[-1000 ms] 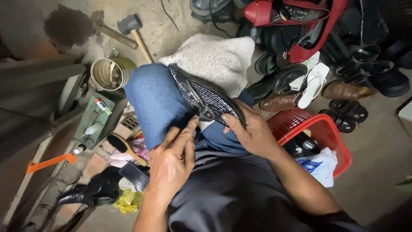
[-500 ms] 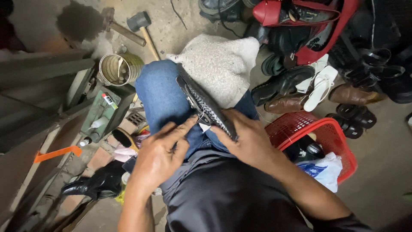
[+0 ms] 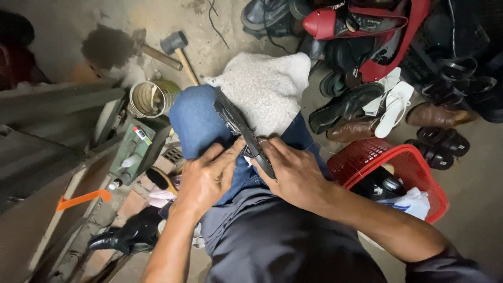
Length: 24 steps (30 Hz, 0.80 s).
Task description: Hand-sewing the strap of a sandal to its sole using a needle and thread in a repair shop setting.
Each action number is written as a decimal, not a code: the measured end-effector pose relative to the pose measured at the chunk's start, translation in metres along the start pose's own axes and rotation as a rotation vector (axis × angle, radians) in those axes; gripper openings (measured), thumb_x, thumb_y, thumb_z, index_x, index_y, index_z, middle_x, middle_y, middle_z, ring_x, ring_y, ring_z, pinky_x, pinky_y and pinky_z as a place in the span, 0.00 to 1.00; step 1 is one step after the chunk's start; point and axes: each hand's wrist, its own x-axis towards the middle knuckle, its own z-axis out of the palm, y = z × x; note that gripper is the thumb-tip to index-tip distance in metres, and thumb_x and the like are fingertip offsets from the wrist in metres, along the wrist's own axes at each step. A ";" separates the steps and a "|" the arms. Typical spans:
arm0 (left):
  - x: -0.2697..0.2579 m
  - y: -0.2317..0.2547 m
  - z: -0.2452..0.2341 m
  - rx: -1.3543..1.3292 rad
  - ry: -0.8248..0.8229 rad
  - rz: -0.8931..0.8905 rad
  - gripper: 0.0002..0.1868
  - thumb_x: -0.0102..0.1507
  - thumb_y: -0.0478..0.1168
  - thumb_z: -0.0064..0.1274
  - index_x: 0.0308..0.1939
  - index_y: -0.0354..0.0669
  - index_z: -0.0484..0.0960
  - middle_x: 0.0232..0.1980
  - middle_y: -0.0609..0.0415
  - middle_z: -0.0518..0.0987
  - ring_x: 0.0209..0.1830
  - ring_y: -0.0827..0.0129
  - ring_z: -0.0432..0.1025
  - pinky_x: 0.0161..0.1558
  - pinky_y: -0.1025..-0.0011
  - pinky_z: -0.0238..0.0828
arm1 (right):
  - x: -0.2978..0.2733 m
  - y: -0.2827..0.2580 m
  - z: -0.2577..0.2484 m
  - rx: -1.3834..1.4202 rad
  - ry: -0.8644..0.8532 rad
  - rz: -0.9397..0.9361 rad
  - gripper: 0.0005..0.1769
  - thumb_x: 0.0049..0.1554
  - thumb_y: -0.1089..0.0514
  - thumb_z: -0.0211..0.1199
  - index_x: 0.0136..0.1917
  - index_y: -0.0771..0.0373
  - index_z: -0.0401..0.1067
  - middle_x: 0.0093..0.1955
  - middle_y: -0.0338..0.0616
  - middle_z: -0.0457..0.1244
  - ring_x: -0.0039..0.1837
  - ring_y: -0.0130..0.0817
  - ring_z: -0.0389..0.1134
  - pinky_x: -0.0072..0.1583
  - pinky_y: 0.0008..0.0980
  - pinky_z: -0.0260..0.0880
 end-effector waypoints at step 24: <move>-0.013 -0.003 -0.004 -0.453 0.055 -0.298 0.13 0.68 0.28 0.43 0.50 0.38 0.83 0.43 0.39 0.86 0.47 0.38 0.79 0.47 0.47 0.76 | 0.025 0.001 -0.038 0.753 -0.113 -0.008 0.04 0.63 0.63 0.58 0.46 0.64 0.71 0.54 0.51 0.69 0.56 0.51 0.72 0.57 0.43 0.71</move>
